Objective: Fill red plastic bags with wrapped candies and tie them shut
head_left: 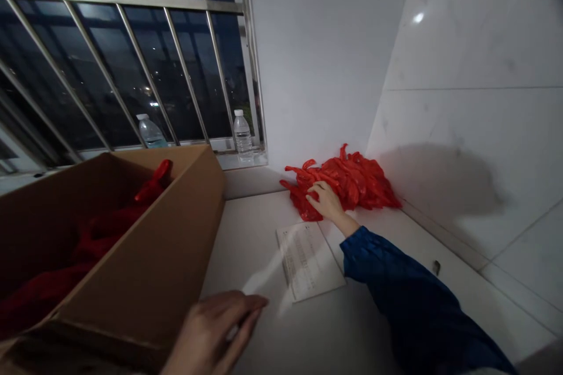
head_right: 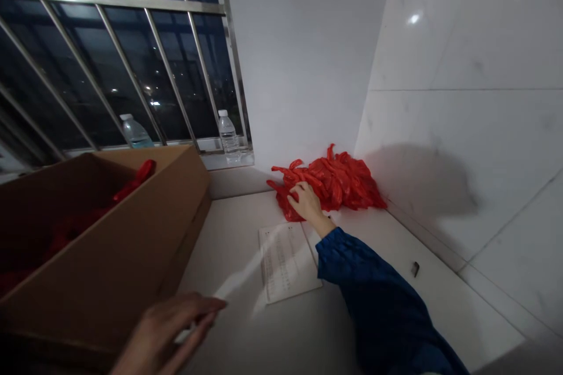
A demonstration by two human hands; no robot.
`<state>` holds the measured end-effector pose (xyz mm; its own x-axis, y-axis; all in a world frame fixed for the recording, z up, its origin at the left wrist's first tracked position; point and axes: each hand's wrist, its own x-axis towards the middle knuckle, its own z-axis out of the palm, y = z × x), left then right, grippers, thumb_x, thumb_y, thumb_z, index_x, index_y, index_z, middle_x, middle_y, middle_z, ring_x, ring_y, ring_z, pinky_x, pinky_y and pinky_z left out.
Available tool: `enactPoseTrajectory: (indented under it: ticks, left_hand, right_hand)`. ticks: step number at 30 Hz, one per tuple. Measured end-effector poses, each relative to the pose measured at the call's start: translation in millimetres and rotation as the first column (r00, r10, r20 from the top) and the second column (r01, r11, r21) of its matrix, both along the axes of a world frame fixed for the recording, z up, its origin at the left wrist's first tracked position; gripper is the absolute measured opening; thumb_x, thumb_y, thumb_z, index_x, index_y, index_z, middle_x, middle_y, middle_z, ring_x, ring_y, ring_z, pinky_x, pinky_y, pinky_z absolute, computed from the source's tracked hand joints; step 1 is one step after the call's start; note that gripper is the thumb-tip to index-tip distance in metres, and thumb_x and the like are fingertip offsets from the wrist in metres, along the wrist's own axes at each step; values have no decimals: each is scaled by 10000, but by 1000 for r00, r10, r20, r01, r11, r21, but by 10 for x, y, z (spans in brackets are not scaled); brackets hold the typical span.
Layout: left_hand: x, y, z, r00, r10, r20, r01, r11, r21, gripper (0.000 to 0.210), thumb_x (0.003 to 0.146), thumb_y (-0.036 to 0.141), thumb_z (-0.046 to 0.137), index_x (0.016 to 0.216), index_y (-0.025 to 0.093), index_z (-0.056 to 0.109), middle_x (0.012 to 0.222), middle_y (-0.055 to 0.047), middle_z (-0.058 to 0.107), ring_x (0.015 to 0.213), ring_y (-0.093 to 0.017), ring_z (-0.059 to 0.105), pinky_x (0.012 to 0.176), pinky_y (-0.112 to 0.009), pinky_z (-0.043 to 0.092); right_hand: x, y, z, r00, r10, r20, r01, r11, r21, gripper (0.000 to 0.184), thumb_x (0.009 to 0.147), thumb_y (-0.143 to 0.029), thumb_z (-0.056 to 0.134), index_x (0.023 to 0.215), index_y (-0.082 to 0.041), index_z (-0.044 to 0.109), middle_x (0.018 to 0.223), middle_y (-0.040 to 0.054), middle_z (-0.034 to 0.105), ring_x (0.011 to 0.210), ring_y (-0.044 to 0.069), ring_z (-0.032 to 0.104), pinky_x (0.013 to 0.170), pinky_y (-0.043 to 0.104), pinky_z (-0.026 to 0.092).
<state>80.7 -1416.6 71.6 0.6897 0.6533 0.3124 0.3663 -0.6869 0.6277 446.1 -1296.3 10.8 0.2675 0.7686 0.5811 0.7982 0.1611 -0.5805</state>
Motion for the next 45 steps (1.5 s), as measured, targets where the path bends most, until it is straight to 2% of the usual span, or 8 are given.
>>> enactPoseTrajectory:
  ticks: [3, 7, 11, 17, 24, 30, 37, 45]
  left_hand:
    - [249, 111, -438, 970, -106, -218, 127, 989, 82, 232, 947, 290, 496, 1011, 284, 719, 881, -24, 758, 751, -167, 704, 645, -220, 494]
    - [344, 187, -982, 948, -140, -287, 152, 988, 20, 254, 930, 247, 466, 934, 229, 719, 846, -27, 756, 724, -152, 693, 658, -196, 472]
    - [276, 270, -1199, 960, -107, -260, 82, 991, -106, 274, 935, 265, 465, 878, 186, 720, 749, -25, 730, 671, -132, 651, 633, -178, 435]
    - [218, 398, -1116, 994, -10, -112, -15, 976, -217, 393, 972, 436, 435, 914, 154, 702, 685, -35, 669, 616, -134, 584, 583, -197, 401]
    - [180, 492, -795, 980, 182, 86, -168, 974, -149, 363, 959, 464, 478, 942, 163, 680, 682, -10, 634, 623, -137, 585, 627, -220, 436]
    - [592, 760, -639, 985, 144, 93, -152, 985, 80, 258, 977, 353, 481, 1059, 201, 672, 984, -54, 688, 865, -167, 630, 762, -267, 476]
    - [1130, 973, -822, 995, 92, -42, -80, 971, 223, 183, 869, 205, 628, 1037, 245, 688, 1045, -42, 698, 982, -232, 615, 882, -371, 467]
    - [851, 1326, -814, 969, 232, 85, -243, 957, 157, 162, 897, 233, 523, 934, 207, 679, 849, -13, 688, 767, -157, 640, 718, -262, 482]
  right_hand:
    - [7, 209, -7, 998, -55, 9, 56, 994, -91, 197, 828, -241, 679, 990, -132, 704, 1304, 184, 534, 1197, 327, 515, 960, 449, 449]
    - [118, 334, -7, 997, -81, -10, 78, 986, -148, 188, 790, -231, 722, 949, -134, 701, 1200, 149, 623, 1123, 302, 581, 945, 470, 466]
    - [269, 303, 229, 999, -15, -40, 13, 999, -46, 193, 831, -297, 680, 971, -169, 716, 1130, 115, 671, 1083, 262, 624, 974, 403, 468]
    - [191, -176, 495, 980, 200, 1, -197, 962, 187, 308, 942, -431, 540, 1092, -215, 699, 1230, 71, 643, 1193, 196, 581, 1041, 330, 436]
    - [-163, -830, -316, 874, 466, 136, -470, 883, -2, 303, 949, -416, 555, 767, -222, 700, 889, 43, 711, 842, 187, 667, 783, 310, 505]
    - [-324, -939, -570, 962, 215, 168, -226, 973, 48, 285, 926, -420, 588, 731, -212, 582, 762, 20, 677, 796, 213, 615, 888, 408, 402]
    - [-615, -901, -596, 986, 103, 128, -115, 989, 96, 239, 887, -419, 652, 1031, -229, 633, 978, 41, 738, 900, 246, 618, 830, 383, 345]
    - [-168, -961, -547, 983, 156, 98, -167, 980, 109, 186, 955, -336, 569, 824, -242, 663, 830, -2, 713, 841, 203, 614, 882, 391, 308]
